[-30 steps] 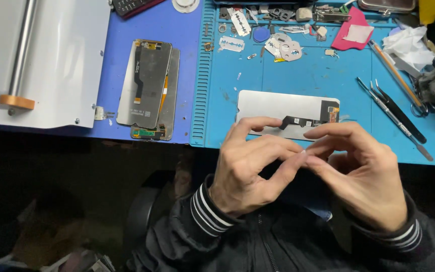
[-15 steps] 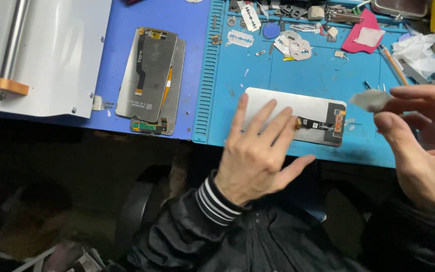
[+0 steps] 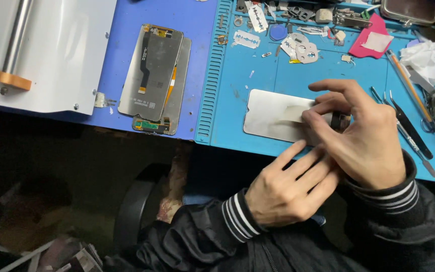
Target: Cleaning and applying adhesive tape to a smartphone screen as part of a remanufacturing process.
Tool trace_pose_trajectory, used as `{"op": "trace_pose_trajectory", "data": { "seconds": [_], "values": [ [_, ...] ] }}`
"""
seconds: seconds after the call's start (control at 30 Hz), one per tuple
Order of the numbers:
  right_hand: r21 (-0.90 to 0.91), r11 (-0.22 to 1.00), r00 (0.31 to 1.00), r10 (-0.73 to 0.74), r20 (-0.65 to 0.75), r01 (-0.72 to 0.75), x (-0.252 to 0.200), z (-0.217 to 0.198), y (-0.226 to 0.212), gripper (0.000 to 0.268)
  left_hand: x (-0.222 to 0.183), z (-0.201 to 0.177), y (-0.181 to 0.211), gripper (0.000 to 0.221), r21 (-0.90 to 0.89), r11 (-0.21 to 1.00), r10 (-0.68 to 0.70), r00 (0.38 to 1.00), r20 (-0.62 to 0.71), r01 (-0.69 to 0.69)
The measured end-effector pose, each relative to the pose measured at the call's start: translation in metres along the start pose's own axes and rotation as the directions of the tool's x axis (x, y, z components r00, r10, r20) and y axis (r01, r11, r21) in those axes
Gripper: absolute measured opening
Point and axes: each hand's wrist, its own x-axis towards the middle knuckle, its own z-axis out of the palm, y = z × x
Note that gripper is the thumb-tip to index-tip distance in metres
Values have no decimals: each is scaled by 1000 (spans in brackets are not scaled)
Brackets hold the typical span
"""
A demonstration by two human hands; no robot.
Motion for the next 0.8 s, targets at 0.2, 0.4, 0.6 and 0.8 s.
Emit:
{"op": "trace_pose_trajectory", "data": {
  "seconds": [0.2,0.4,0.6,0.8],
  "values": [
    [-67,997,999,-49,-3,49,0,8,14,30,-12,-21,-26,21,164,985,59,995,-84,-45],
    [-167,978,992,-123,15,123,3,11,21,33,-10,-22,-37,34,310,950,-47,998,29,36],
    [-314,943,994,-102,42,110,-2,11,19,31,-17,-8,-38,58,347,931,-157,982,101,113],
    [-553,807,942,-316,-110,207,-20,0,21,23,-20,-5,-35,57,389,909,-206,973,107,149]
  ]
}}
